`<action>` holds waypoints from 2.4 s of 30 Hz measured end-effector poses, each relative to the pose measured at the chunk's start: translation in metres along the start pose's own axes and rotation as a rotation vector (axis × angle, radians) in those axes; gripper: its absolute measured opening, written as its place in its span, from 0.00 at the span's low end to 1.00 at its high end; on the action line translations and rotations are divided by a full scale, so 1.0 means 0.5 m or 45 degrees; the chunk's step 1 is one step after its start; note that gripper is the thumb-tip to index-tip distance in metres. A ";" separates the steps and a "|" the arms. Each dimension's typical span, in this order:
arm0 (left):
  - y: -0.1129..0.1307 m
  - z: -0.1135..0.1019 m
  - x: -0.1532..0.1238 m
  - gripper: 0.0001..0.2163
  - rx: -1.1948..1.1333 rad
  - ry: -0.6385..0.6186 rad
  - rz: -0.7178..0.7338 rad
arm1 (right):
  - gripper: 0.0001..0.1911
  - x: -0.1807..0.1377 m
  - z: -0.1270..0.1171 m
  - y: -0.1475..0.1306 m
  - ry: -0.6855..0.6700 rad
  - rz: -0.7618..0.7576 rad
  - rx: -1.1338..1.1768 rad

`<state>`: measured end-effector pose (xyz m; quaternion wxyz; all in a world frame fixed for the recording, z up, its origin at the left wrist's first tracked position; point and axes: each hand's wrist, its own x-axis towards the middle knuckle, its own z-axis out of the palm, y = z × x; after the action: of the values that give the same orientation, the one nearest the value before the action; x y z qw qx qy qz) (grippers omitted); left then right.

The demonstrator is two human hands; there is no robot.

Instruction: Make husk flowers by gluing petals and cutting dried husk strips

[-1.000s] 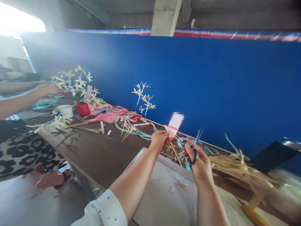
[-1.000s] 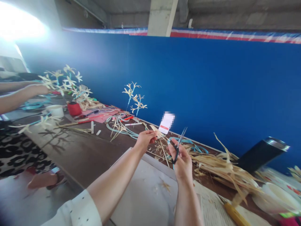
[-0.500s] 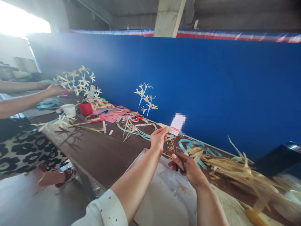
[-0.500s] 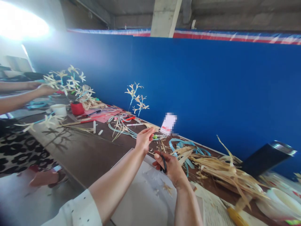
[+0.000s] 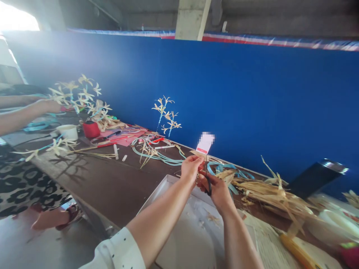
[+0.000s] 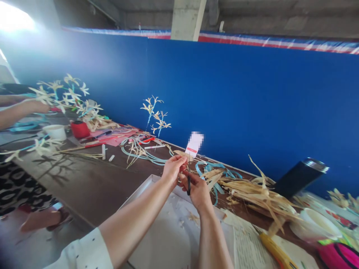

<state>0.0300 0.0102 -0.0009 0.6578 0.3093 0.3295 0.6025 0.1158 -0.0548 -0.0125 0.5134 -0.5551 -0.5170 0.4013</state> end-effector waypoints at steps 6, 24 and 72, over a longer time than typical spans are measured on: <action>0.001 0.000 -0.002 0.12 0.041 0.034 -0.013 | 0.27 0.002 -0.002 0.004 0.021 -0.038 -0.026; 0.012 0.002 -0.005 0.12 -0.027 0.000 -0.022 | 0.25 -0.002 -0.009 -0.005 0.094 -0.070 -0.067; 0.036 -0.019 0.013 0.10 0.562 -0.230 0.261 | 0.28 -0.015 -0.022 -0.024 -0.017 0.035 -0.129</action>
<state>0.0120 0.0180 0.0073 0.5367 0.5298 0.3596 0.5495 0.1237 -0.0649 0.0005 0.4758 -0.5846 -0.5323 0.3853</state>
